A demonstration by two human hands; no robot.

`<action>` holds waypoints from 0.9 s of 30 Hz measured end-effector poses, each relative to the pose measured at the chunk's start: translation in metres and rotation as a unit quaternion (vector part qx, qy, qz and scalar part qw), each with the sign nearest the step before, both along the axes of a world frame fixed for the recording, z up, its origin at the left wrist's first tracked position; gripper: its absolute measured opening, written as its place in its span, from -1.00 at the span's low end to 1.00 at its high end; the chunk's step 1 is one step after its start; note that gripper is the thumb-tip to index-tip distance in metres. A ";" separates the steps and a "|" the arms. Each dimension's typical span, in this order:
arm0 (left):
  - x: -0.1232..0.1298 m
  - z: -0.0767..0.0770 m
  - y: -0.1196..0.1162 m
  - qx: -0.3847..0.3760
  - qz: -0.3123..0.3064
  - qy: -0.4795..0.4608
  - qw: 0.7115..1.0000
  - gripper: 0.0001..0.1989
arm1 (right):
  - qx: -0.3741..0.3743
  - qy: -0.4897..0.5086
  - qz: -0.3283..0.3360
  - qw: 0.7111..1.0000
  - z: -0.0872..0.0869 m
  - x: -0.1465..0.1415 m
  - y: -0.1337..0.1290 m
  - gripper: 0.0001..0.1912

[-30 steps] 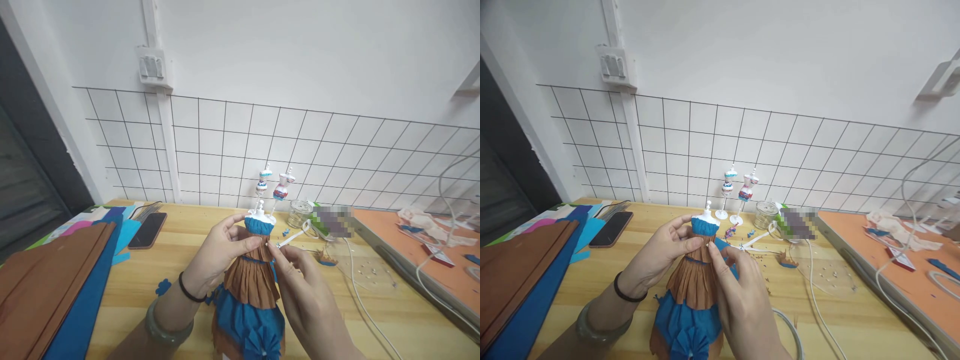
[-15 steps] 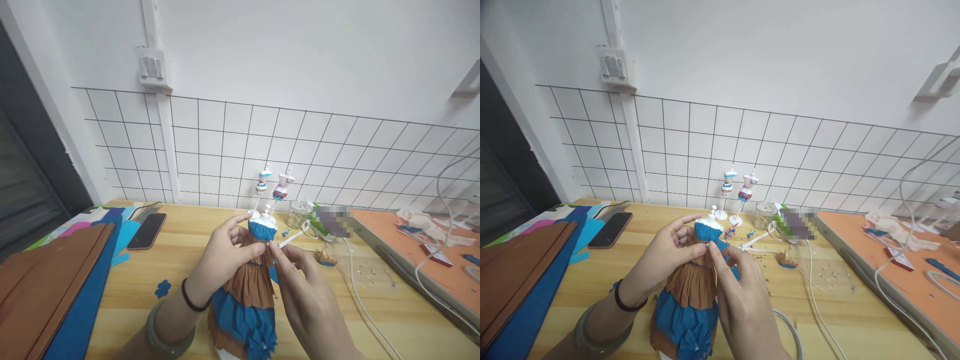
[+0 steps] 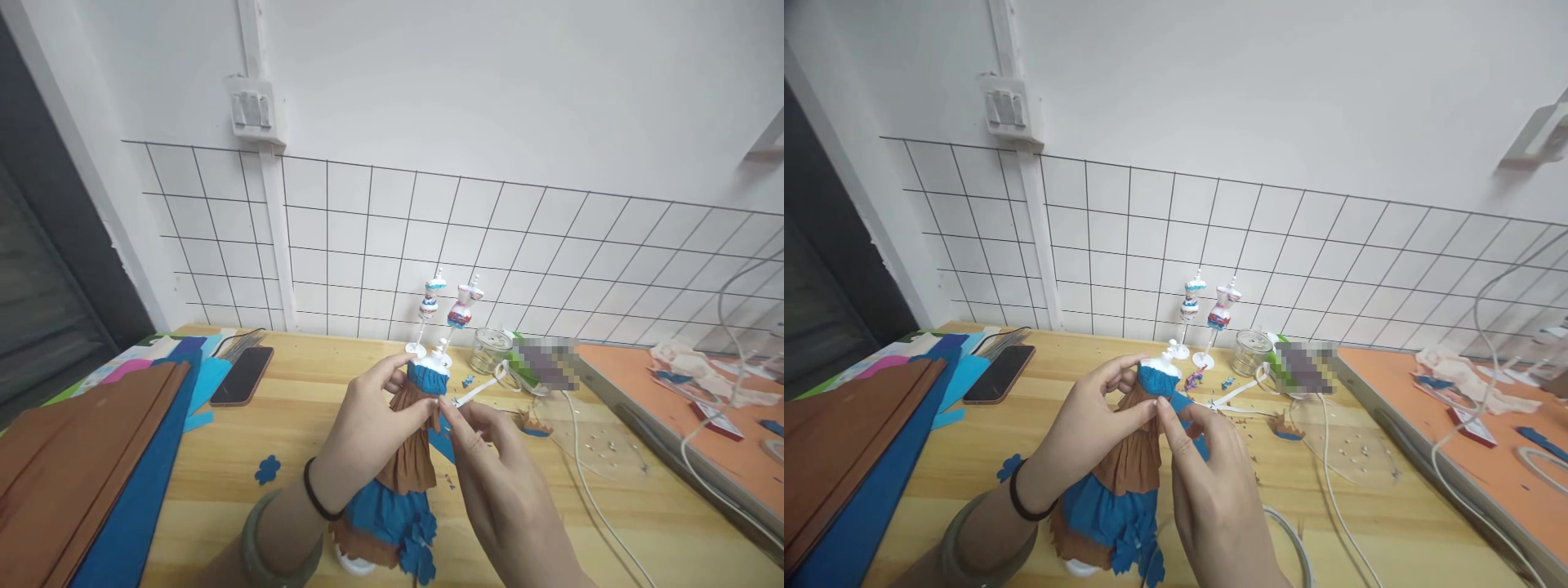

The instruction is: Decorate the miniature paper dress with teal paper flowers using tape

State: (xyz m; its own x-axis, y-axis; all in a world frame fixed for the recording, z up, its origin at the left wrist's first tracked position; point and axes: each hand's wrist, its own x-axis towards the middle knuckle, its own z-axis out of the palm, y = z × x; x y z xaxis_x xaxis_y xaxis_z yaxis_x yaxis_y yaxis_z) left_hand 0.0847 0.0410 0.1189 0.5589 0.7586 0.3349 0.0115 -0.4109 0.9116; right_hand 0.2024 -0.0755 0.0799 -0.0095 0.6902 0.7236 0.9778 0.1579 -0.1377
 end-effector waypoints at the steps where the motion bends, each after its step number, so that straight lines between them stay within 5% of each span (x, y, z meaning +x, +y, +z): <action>1: 0.000 0.000 -0.001 0.015 0.008 0.008 1.000 -0.61 | 0.000 -0.013 -0.008 1.000 0.000 0.000 0.000 -0.37; 10: 0.001 -0.003 -0.004 0.112 0.013 0.007 0.994 -0.66 | 0.005 -0.135 -0.079 0.988 -0.002 0.002 0.002 -0.41; 27: -0.001 -0.005 -0.005 0.161 0.027 0.062 0.985 -0.74 | 0.008 -0.155 -0.083 0.984 -0.006 0.002 0.005 -0.40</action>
State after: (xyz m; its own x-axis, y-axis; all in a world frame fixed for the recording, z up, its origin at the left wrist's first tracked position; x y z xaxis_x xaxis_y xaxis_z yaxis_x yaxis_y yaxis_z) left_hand 0.0842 0.0359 0.1141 0.5720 0.6547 0.4941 0.1455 -0.6739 0.7244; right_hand 0.2043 -0.0710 0.0735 -0.1208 0.6892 0.7145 0.9849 -0.0069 0.1732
